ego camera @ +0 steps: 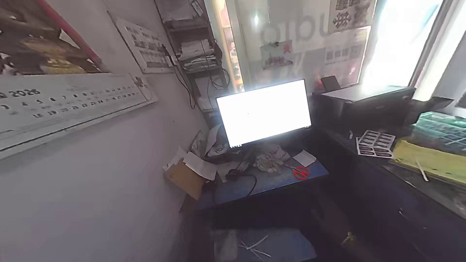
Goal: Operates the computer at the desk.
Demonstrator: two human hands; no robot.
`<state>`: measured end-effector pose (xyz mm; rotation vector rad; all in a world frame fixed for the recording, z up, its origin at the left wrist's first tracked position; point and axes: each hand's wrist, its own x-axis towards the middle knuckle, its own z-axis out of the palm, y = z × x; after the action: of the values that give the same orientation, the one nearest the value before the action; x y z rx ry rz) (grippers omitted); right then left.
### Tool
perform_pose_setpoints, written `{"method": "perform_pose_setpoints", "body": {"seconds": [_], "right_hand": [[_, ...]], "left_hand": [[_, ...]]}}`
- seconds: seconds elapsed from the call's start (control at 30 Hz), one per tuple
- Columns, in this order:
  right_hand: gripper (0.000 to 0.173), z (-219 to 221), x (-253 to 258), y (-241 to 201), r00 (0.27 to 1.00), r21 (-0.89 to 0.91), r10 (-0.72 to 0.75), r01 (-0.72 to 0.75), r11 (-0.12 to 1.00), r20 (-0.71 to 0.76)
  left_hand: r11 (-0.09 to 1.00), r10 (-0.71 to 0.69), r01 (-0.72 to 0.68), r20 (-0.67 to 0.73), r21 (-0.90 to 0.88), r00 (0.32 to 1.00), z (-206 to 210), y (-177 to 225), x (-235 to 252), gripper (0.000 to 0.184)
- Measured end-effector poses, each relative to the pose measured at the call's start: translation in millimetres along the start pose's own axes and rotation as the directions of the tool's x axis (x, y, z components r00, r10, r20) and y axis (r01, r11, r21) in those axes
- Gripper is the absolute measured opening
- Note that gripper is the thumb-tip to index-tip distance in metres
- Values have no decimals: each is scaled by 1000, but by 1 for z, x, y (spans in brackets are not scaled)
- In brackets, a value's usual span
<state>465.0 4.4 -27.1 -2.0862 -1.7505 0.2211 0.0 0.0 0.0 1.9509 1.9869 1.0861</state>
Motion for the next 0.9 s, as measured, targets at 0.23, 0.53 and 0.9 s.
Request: {"method": "perform_pose_setpoints", "body": {"seconds": [0.23, 0.53, 0.9], "right_hand": [[57, 5, 26, -2, 982, -31, -181, 179, 983, -52], [63, 15, 19, 7, 967, -71, -229, 222, 972, -114], [63, 15, 16, 0, 997, -174, -27, 14, 985, -76]], "left_hand": [[982, -159, 146, 97, 123, 983, 19, -14, -19, 58], [961, -150, 119, 109, 248, 983, 26, -18, -17, 66], [973, -87, 60, 111, 222, 990, 17, -9, -17, 66]]}}
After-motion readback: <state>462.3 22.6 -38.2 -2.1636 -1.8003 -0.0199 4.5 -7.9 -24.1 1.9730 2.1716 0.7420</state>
